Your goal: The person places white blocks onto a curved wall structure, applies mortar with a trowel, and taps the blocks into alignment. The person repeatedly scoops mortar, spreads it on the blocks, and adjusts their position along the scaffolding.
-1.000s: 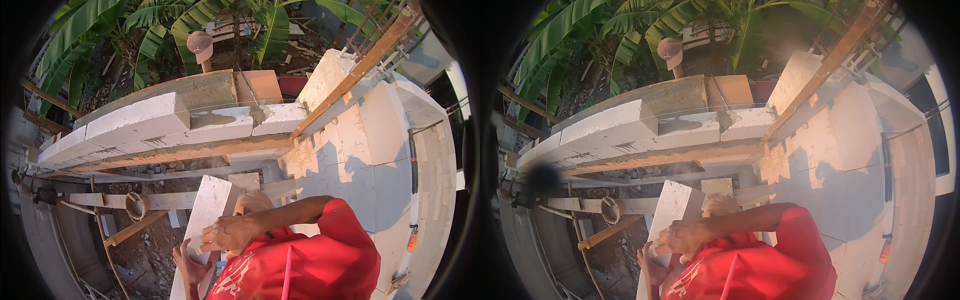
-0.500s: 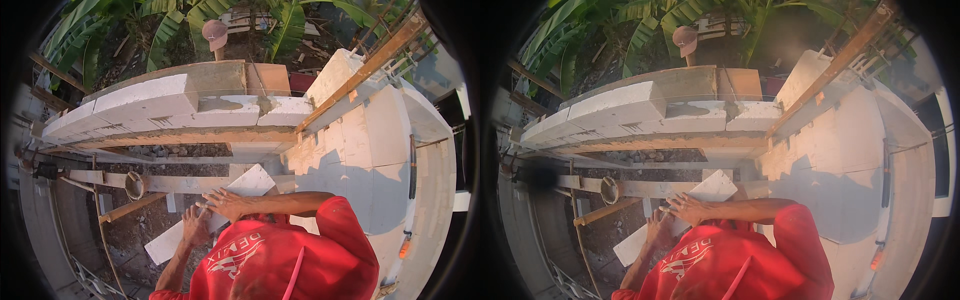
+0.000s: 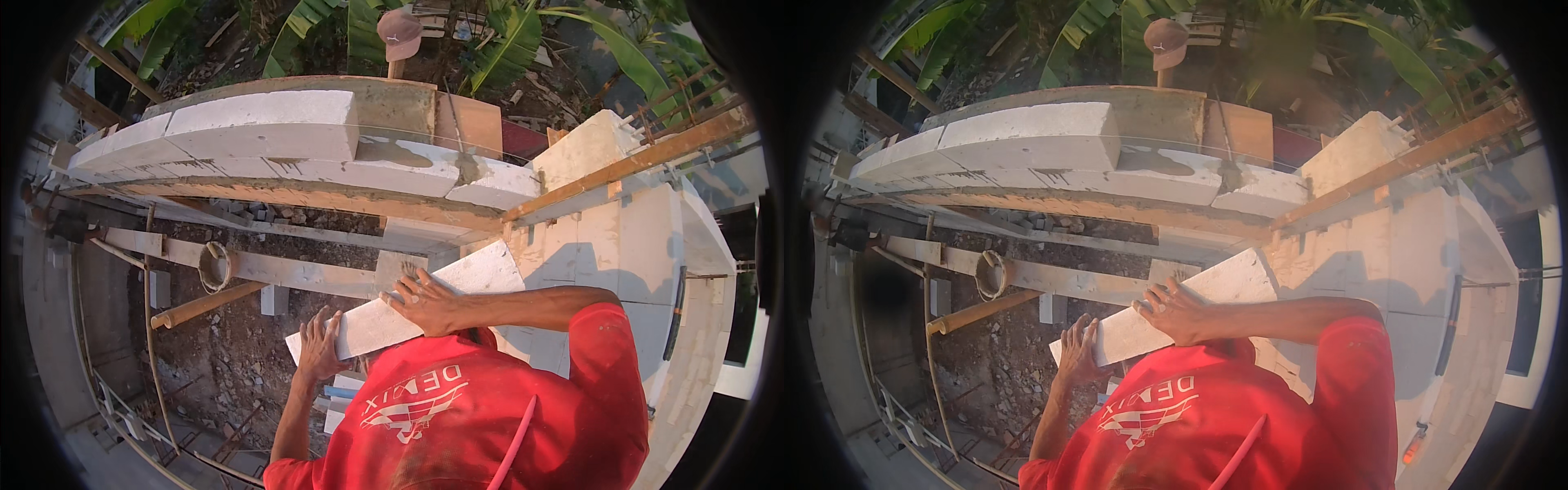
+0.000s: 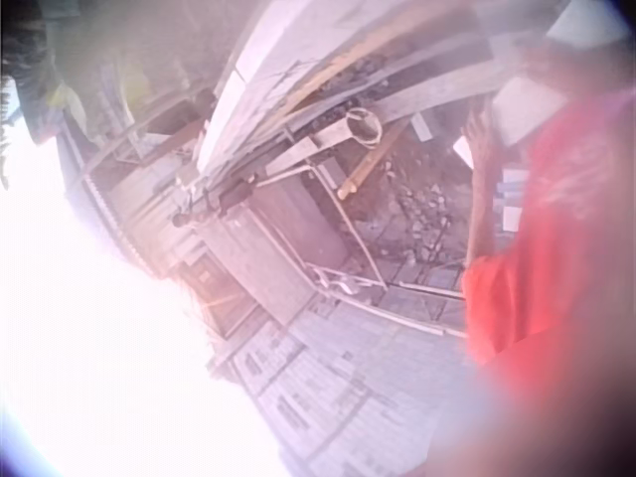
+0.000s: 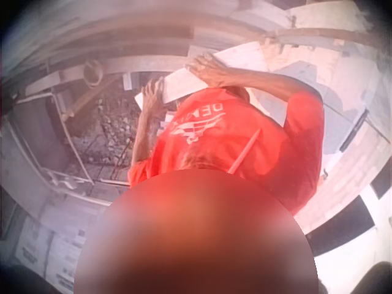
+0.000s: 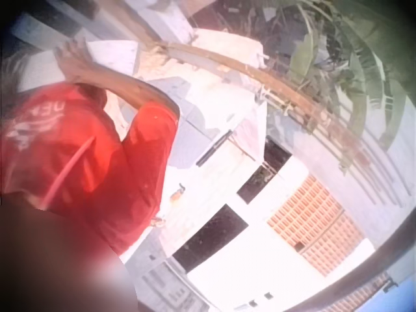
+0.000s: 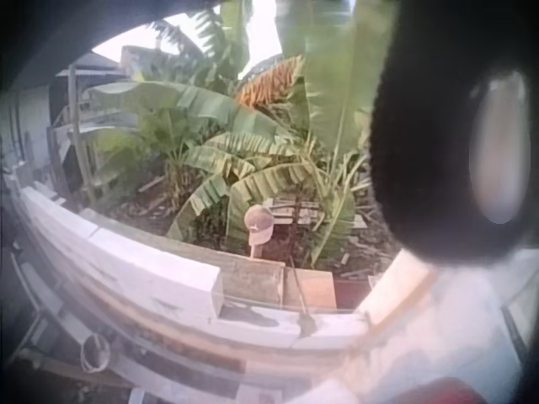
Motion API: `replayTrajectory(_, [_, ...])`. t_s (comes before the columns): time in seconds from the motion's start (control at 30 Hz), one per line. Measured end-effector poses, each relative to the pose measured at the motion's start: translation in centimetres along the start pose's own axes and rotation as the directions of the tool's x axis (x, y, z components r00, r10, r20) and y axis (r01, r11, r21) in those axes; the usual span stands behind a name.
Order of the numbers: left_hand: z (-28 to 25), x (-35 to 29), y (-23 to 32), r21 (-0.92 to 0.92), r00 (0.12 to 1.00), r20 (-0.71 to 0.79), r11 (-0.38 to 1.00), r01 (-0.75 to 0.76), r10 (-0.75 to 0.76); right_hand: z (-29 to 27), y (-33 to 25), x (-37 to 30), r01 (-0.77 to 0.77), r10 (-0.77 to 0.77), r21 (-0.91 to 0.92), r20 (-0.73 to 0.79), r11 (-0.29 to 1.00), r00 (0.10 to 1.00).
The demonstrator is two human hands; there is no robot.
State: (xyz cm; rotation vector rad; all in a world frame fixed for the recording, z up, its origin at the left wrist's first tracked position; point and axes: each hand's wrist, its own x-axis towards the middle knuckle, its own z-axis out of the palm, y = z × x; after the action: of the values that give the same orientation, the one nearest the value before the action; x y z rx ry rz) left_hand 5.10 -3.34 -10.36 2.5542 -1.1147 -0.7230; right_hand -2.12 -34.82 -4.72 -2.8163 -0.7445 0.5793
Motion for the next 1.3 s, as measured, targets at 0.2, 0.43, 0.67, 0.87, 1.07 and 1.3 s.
replayTrajectory(0.2, [3.8, 3.9, -1.6, -0.135, 0.999, 0.011, 0.990, -0.042, 0.044, -1.8, 3.2, -1.8, -0.025, 0.029, -0.050, 0.078, 0.998, 0.997])
replayTrajectory(0.43, [-13.5, 5.7, 3.4, -0.041, 0.982, -0.073, 0.983, -0.177, 0.174, -11.5, 7.1, -7.0, -0.143, 0.140, 0.106, 0.036, 0.984, 0.990])
replayTrajectory(0.67, [-33.5, 11.1, 10.6, 0.314, 0.883, -0.228, 0.889, -0.333, 0.411, -25.4, 11.8, -13.5, -0.181, 0.157, -0.031, -0.362, 0.983, 0.919])
replayTrajectory(0.87, [-41.8, 22.8, 13.9, 0.610, 0.705, -0.247, 0.672, -0.420, 0.665, -31.6, 18.5, -15.4, -0.499, 0.411, -0.099, -0.443, 0.861, 0.797])
replayTrajectory(1.07, [-41.3, 33.5, 17.6, 0.548, 0.668, -0.177, 0.636, -0.544, 0.723, -31.8, 25.1, -16.3, -0.524, 0.490, 0.034, -0.412, 0.851, 0.768])
replayTrajectory(1.3, [-38.7, 38.3, 19.1, 0.420, 0.661, -0.117, 0.640, -0.643, 0.741, -30.1, 27.9, -18.2, -0.543, 0.560, 0.145, -0.301, 0.827, 0.772])
